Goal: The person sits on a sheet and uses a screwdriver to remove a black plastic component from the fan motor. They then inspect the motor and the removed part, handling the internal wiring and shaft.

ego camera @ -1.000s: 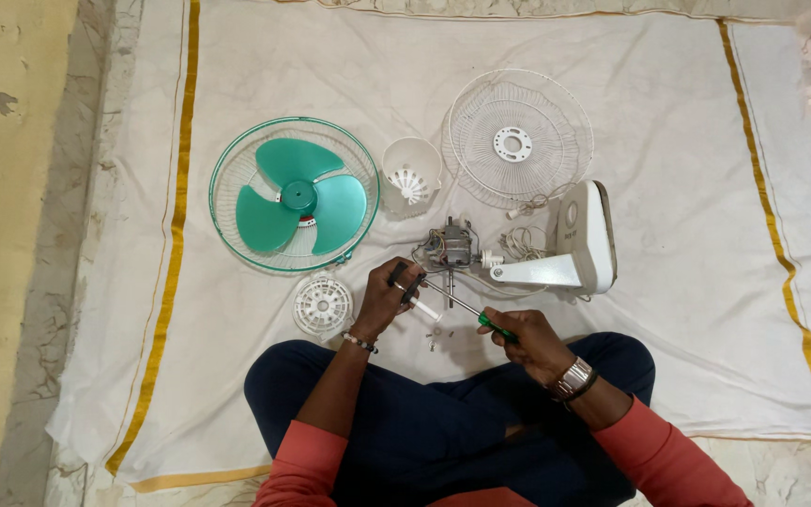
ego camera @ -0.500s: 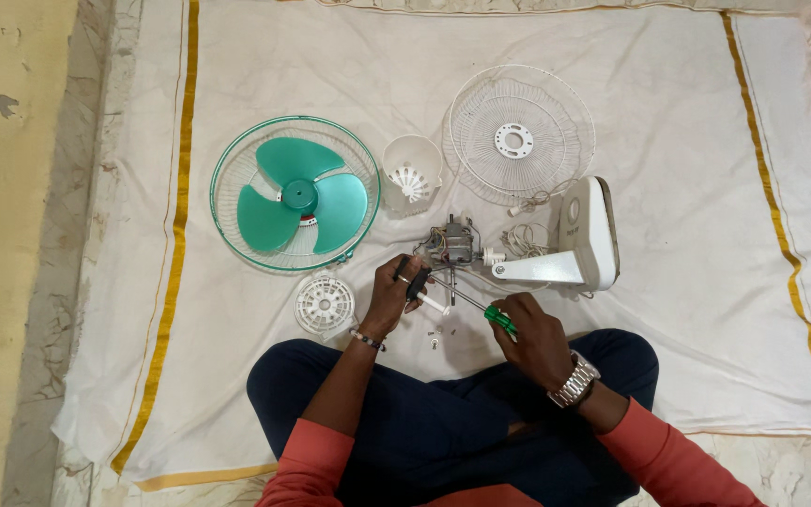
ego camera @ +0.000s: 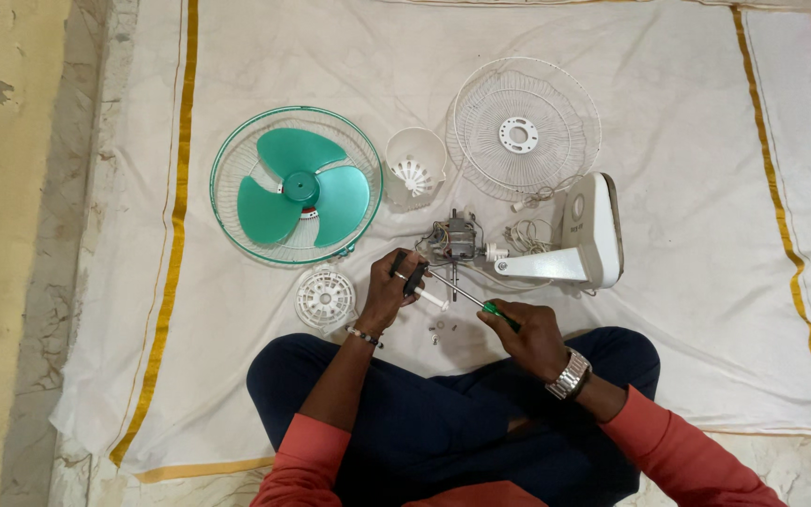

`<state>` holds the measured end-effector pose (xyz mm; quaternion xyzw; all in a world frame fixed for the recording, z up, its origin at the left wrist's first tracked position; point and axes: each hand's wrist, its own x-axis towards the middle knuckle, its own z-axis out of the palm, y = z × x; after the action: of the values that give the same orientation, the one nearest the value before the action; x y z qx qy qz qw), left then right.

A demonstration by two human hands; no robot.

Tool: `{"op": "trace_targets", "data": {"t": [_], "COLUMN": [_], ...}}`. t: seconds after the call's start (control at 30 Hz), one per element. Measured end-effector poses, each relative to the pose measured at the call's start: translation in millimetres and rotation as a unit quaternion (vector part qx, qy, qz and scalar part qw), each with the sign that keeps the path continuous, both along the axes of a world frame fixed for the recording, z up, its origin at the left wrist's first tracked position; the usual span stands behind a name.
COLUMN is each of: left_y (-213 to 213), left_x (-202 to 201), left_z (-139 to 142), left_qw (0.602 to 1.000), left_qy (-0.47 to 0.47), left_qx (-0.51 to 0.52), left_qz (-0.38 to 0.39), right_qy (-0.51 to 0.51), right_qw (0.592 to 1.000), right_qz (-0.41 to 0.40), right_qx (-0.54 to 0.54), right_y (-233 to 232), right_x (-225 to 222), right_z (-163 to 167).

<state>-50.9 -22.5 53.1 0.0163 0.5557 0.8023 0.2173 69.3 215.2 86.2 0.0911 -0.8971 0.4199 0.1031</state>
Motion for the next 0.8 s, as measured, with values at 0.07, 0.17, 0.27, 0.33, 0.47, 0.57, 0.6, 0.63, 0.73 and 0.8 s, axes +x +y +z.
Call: {"op": "trace_targets", "data": {"t": [0.07, 0.17, 0.27, 0.33, 0.47, 0.57, 0.6, 0.63, 0.73, 0.8], "left_y": [-1, -2, -3, -1, -3, -4, -3, -2, 3, 6], "left_x": [-3, -4, -3, -4, -2, 0, 0, 1, 1, 2], "left_z": [0, 0, -1, -1, -1, 0, 0, 1, 3, 5], "left_qw": [1.0, 0.998, 0.998, 0.998, 0.997, 0.996, 0.996, 0.996, 0.998, 1.0], "left_qy": [0.023, 0.038, 0.034, 0.039, 0.051, 0.064, 0.072, 0.072, 0.057, 0.015], "left_qx": [0.005, -0.021, -0.028, -0.019, -0.026, -0.024, -0.019, -0.021, -0.015, 0.005], "left_qz": [-0.017, -0.033, -0.042, -0.046, -0.049, -0.051, -0.051, -0.048, -0.03, -0.008], "right_qy": [-0.172, -0.365, -0.485, -0.522, -0.544, -0.538, -0.532, -0.524, -0.481, -0.431], "right_qw": [0.982, 0.905, 0.809, 0.765, 0.728, 0.738, 0.747, 0.758, 0.805, 0.846], "right_qz": [-0.047, -0.074, -0.098, -0.105, -0.09, -0.074, -0.068, -0.072, -0.086, -0.104], "right_qx": [-0.061, -0.203, -0.318, -0.363, -0.406, -0.4, -0.393, -0.381, -0.337, -0.296], "right_y": [0, 6, 12, 15, 14, 15, 15, 16, 14, 8], "right_x": [-3, -11, -17, -19, -19, -18, -19, -18, -23, -21], "right_z": [-1, 1, 8, 14, 19, 17, 16, 15, 13, 11]}}
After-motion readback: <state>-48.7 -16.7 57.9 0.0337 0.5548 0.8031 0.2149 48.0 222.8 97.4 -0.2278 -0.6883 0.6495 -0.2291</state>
